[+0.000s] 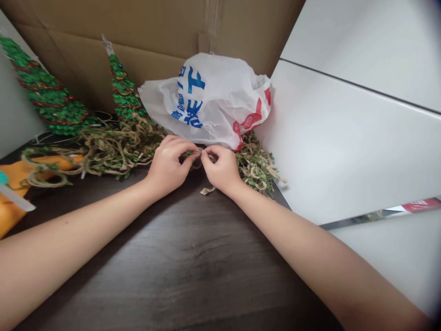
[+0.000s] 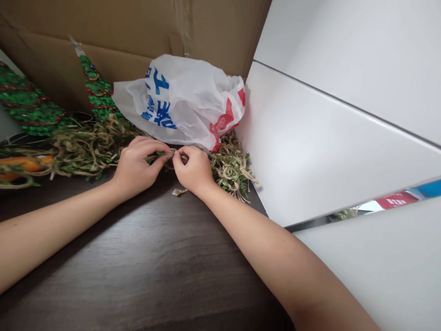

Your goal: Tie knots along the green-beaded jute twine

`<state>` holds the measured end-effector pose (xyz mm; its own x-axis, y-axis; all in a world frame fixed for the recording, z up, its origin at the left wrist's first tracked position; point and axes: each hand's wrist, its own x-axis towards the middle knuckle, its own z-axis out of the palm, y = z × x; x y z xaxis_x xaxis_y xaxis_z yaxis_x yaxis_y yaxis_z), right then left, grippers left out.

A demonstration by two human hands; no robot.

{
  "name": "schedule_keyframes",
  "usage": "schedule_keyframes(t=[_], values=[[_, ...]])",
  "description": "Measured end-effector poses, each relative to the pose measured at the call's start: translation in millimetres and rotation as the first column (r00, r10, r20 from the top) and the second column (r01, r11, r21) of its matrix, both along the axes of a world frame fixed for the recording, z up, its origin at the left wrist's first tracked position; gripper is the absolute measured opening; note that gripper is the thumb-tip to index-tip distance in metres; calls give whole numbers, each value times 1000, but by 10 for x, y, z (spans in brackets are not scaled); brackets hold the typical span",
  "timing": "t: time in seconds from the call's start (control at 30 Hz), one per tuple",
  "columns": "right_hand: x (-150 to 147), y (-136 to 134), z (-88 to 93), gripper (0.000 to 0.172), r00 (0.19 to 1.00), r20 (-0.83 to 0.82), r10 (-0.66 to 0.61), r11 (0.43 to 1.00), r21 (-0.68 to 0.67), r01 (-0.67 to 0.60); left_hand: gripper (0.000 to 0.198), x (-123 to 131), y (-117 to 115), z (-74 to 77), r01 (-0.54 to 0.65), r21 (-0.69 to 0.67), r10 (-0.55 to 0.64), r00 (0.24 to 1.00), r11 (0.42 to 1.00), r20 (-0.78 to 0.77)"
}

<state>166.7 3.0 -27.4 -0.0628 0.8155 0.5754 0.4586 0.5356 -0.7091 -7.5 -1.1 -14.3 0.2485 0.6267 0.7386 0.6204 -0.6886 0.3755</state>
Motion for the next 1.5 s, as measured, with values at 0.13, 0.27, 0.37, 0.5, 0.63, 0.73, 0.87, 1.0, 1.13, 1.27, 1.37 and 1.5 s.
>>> schedule_keyframes(t=[0.13,0.27,0.37,0.5,0.63,0.73,0.87,1.0,1.13,1.27,1.37,1.5], values=[[-4,-16,15,21,999,-20,-38,999,-9,38,9,8,2,-20,29,-42,-26,996,999,89],[-5,-21,24,22,997,-70,-41,999,25,43,7,24,8,-31,85,-77,-71,982,993,174],[-9,-13,25,22,995,-89,-40,999,9,41,7,26,12,-26,97,-62,-85,982,993,167],[-17,-1,1,19,998,-64,-19,1000,-14,18,6,19,29,-30,41,-138,-15,983,990,182],[-15,-1,-31,10,997,-72,-3,1000,20,5,9,18,42,-39,31,-194,17,971,981,239],[-9,-11,-28,18,998,-38,44,999,20,-43,12,18,34,-30,11,-196,37,970,980,240],[-5,-28,-3,14,998,12,59,998,-24,-58,13,10,21,-15,-27,-175,64,976,984,210],[-3,-27,5,17,998,15,66,996,-55,-65,11,5,25,-21,-43,-145,68,983,988,173],[5,-8,-11,16,999,-17,27,998,-48,-28,10,12,17,-25,-38,-123,53,992,992,117],[14,-10,-12,12,1000,-1,-22,999,-32,22,15,16,-15,-9,-49,-75,50,999,996,8],[16,-19,-2,12,1000,8,-27,999,-31,27,18,11,-31,-2,-37,-52,34,997,998,-67],[11,-16,1,16,999,13,-31,998,-61,32,20,1,-29,-4,-30,-19,29,996,999,-81]])
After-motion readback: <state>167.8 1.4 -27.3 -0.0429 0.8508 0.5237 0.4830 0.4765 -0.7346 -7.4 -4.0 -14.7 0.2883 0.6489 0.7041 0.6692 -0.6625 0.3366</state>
